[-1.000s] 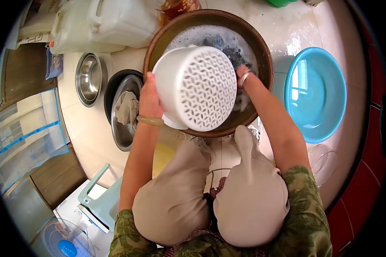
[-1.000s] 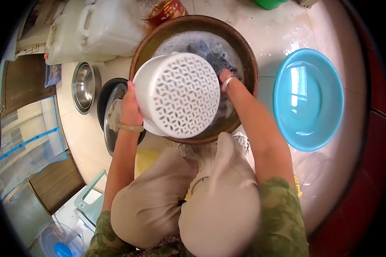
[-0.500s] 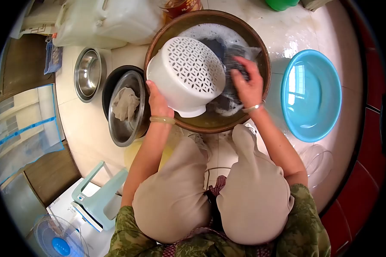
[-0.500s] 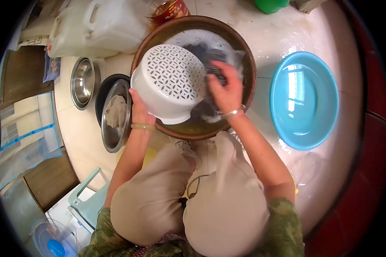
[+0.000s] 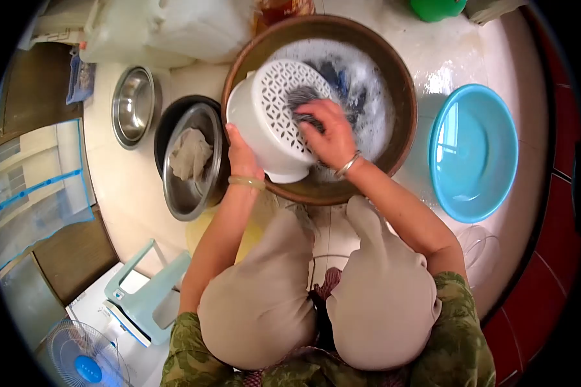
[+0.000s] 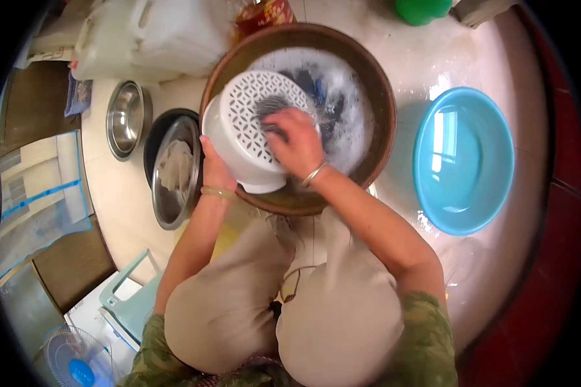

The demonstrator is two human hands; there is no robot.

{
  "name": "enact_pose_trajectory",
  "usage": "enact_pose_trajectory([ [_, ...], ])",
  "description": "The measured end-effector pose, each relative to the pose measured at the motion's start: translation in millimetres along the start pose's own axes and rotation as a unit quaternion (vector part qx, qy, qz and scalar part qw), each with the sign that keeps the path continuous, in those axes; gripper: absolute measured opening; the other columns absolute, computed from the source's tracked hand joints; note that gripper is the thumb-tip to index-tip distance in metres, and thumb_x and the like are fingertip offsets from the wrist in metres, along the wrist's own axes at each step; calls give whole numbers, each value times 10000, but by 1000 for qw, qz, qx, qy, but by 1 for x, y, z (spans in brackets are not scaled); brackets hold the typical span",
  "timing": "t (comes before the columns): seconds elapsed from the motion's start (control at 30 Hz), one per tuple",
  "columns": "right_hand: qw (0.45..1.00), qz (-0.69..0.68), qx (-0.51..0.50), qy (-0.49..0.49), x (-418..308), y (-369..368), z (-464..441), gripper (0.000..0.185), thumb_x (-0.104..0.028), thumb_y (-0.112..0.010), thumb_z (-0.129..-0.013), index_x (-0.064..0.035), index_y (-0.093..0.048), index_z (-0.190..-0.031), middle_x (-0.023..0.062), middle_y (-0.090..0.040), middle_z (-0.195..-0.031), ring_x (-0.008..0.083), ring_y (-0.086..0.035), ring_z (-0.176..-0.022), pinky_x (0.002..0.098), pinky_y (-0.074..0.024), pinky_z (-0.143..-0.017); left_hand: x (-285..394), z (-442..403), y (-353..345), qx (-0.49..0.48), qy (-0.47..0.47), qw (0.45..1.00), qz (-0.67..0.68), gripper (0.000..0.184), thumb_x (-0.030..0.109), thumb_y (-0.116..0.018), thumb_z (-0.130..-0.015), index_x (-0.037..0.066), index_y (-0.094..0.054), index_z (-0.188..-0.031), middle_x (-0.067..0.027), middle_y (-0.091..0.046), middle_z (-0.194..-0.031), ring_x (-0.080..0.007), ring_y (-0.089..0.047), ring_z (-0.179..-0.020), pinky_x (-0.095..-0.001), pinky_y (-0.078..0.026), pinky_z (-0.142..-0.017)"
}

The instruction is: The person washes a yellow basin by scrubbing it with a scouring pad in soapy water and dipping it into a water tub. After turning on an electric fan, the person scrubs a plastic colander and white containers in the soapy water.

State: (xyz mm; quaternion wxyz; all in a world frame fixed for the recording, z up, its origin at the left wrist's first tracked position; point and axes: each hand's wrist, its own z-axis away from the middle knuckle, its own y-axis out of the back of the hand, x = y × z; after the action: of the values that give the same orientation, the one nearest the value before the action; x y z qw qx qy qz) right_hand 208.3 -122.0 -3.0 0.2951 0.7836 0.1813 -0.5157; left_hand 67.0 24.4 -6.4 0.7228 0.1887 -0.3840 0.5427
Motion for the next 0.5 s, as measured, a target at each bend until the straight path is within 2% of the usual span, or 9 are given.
enact_pose_trajectory([
  [0.07, 996, 26, -34, 83, -18, -9, -18, 229, -52, -635, -751, -77, -657, -978, 106, -607, -988, 319, -524, -905, 400, -445, -860, 7, 7, -5, 2, 17, 1000, -5, 753, 621, -314, -962, 4, -402, -1385, -121, -480, -1380, -271, -469, -1247, -397, -366, -1060],
  [0.13, 995, 10, -38, 88, 22, -24, -44, 228, -70, -630, -779, -80, -661, -1004, 145, -611, -1048, 344, -562, -991, 418, -452, -888, 11, 11, -9, -10, 22, 1000, -7, 745, 618, -293, -967, 19, -397, -1398, -121, -461, -1405, -275, -433, -1287, -398, -341, -1085],
  [0.2, 998, 54, 7, 14, 59, -23, -65, 226, -70, -603, -774, -90, -653, -993, 141, -598, -1029, 364, -548, -955, 432, -467, -835, 8, 16, -11, -16, 7, 1000, -17, 737, 607, -302, -971, 12, -395, -1397, -122, -459, -1408, -274, -428, -1294, -392, -334, -1090],
  [0.27, 961, 227, -7, -156, 99, -8, -57, 223, -81, -604, -774, -99, -651, -992, 167, -592, -1010, 382, -565, -945, 445, -477, -819, 12, 16, -20, -12, -14, 1000, -8, 718, 588, -324, -975, 0, -411, -1378, -122, -478, -1382, -265, -453, -1264, -385, -354, -1069],
  [0.33, 963, 191, -5, -190, 116, 4, -21, 209, -85, -609, -777, -99, -648, -982, 166, -588, -976, 379, -573, -910, 438, -477, -821, 15, 11, -24, 11, -28, 999, 12, 687, 561, -361, -980, -18, -445, -1341, -121, -519, -1328, -248, -508, -1197, -377, -400, -1024],
  [0.43, 994, 79, 9, -80, 40, 11, 15, 207, -84, -606, -789, -95, -651, -990, 162, -582, -972, 378, -573, -913, 422, -478, -826, 5, 13, -18, 50, -35, 998, 10, 637, 541, -466, -955, -32, -545, -1223, -98, -603, -1205, -226, -581, -1054, -347, -454, -911],
  [0.47, 994, 63, -2, -89, 17, 11, 18, 204, -85, -611, -796, -82, -648, -996, 159, -601, -968, 370, -584, -918, 406, -480, -827, 5, 14, -20, 58, -43, 997, -2, 621, 535, -495, -947, -34, -576, -1183, -91, -633, -1156, -223, -607, -1002, -338, -477, -867],
  [0.5, 991, 47, 28, -122, 38, 8, 25, 207, -101, -631, -797, -79, -647, -1002, 147, -615, -964, 325, -599, -922, 383, -481, -826, 7, 22, -22, 44, -59, 995, -62, 574, 517, -528, -935, -23, -601, -1115, -95, -653, -1077, -206, -615, -923, -325, -481, -804],
])
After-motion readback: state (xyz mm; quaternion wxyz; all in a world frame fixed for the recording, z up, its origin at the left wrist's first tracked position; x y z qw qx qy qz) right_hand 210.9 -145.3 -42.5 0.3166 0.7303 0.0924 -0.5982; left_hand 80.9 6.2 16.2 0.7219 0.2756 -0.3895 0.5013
